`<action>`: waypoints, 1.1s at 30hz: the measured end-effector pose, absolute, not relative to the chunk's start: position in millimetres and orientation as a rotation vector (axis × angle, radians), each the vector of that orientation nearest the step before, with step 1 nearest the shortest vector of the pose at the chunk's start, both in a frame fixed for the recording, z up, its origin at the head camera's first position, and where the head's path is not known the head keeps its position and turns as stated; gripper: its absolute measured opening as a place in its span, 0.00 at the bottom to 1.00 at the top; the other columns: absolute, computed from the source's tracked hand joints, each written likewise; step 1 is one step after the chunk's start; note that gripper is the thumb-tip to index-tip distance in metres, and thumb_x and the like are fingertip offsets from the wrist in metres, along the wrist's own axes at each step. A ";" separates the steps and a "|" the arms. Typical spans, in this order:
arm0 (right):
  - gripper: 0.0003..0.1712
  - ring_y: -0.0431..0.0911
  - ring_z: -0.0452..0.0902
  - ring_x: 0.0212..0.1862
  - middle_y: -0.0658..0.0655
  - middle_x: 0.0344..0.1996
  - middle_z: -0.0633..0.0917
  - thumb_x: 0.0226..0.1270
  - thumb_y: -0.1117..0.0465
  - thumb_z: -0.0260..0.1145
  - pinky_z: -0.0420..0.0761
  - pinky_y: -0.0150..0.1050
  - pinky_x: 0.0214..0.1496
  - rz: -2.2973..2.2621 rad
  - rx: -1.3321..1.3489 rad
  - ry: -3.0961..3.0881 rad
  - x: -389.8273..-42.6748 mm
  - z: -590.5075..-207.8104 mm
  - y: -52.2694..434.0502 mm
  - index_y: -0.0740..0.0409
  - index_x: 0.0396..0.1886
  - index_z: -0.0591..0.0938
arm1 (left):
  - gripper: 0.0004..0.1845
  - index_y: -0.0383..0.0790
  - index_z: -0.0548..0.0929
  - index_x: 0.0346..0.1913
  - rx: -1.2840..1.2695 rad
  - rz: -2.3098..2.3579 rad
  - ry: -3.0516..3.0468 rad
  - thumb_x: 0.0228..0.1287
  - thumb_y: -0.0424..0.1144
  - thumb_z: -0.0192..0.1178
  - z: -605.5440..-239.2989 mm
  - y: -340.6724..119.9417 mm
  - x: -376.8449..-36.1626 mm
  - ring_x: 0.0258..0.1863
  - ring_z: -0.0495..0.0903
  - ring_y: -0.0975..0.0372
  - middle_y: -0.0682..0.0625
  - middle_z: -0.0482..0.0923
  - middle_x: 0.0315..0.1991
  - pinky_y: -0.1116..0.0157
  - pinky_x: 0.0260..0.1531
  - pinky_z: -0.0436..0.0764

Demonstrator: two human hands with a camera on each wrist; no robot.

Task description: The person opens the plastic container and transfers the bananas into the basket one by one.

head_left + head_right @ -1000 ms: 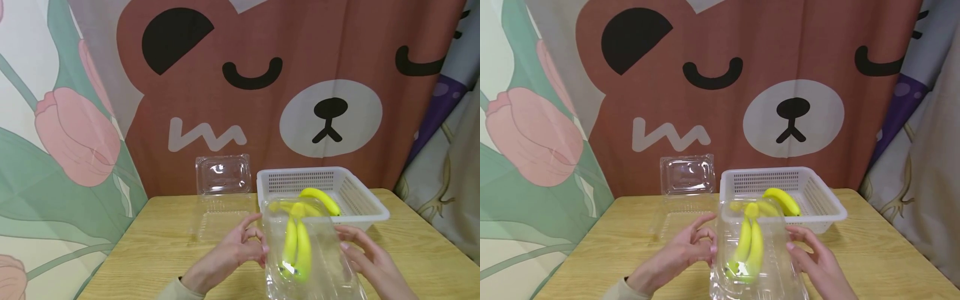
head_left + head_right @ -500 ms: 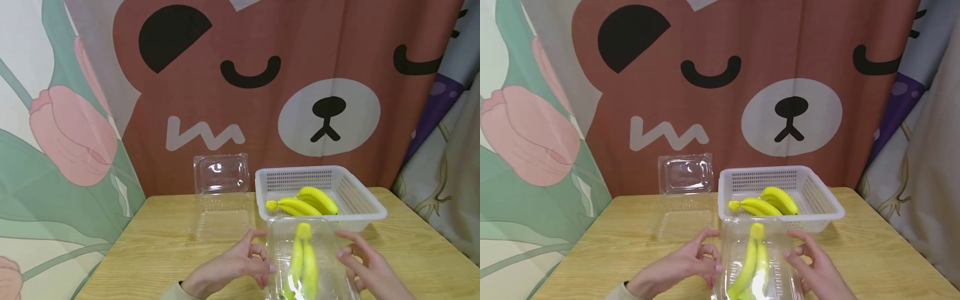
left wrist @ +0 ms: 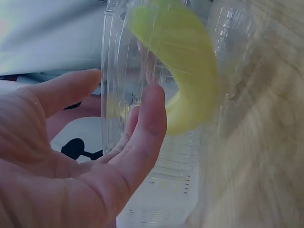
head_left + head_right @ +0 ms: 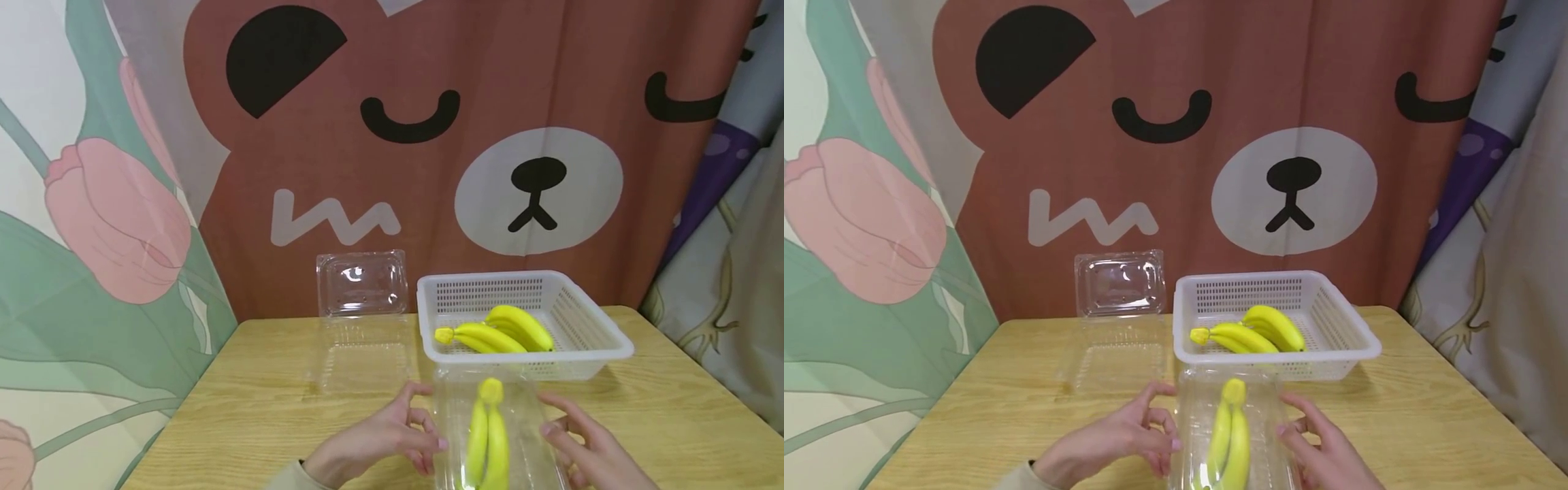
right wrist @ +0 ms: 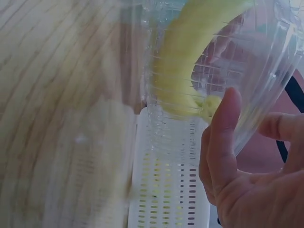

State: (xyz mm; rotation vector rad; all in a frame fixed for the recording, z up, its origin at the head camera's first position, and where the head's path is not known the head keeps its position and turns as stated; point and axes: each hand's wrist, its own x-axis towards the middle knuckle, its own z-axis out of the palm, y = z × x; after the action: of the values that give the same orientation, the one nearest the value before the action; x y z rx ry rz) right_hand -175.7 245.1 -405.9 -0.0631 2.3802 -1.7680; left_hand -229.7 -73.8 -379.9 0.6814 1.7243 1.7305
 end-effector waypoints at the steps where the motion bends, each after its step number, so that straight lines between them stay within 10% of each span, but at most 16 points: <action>1: 0.36 0.43 0.70 0.20 0.58 0.39 0.73 0.78 0.55 0.54 0.76 0.34 0.21 -1.763 -0.082 2.373 -176.4 -407.3 246.2 0.65 0.75 0.52 | 0.41 0.37 0.51 0.70 0.670 1.737 1.723 0.61 0.32 0.66 -382.3 -72.6 -230.2 0.24 0.82 0.56 0.46 0.80 0.35 0.59 0.31 0.85; 11: 0.37 0.43 0.70 0.21 0.60 0.42 0.76 0.76 0.52 0.57 0.74 0.34 0.20 -1.705 -0.059 2.377 -182.7 -418.0 253.4 0.68 0.73 0.57 | 0.45 0.34 0.48 0.70 0.574 1.805 1.687 0.57 0.28 0.67 -405.7 -61.1 -236.6 0.19 0.82 0.58 0.46 0.81 0.28 0.66 0.22 0.82; 25: 0.33 0.44 0.70 0.20 0.59 0.45 0.76 0.76 0.54 0.57 0.74 0.35 0.20 -1.647 -0.062 2.476 -180.5 -416.5 253.7 0.69 0.71 0.61 | 0.45 0.38 0.47 0.74 0.650 1.737 1.662 0.63 0.31 0.64 -412.3 -69.7 -241.8 0.29 0.84 0.57 0.45 0.82 0.36 0.61 0.35 0.84; 33: 0.35 0.42 0.79 0.41 0.58 0.56 0.78 0.68 0.39 0.63 0.81 0.34 0.32 -1.032 0.084 3.056 -160.4 -401.8 242.6 0.56 0.66 0.73 | 0.42 0.38 0.52 0.74 0.696 1.693 1.703 0.61 0.29 0.63 -416.3 -77.9 -248.7 0.34 0.84 0.53 0.45 0.80 0.40 0.60 0.38 0.83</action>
State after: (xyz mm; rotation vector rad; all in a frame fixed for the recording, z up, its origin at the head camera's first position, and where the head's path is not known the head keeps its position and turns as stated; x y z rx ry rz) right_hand -160.4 242.6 -401.8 0.0835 3.0560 -1.0316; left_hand -248.7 -77.9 -416.3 0.6965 1.7033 1.6932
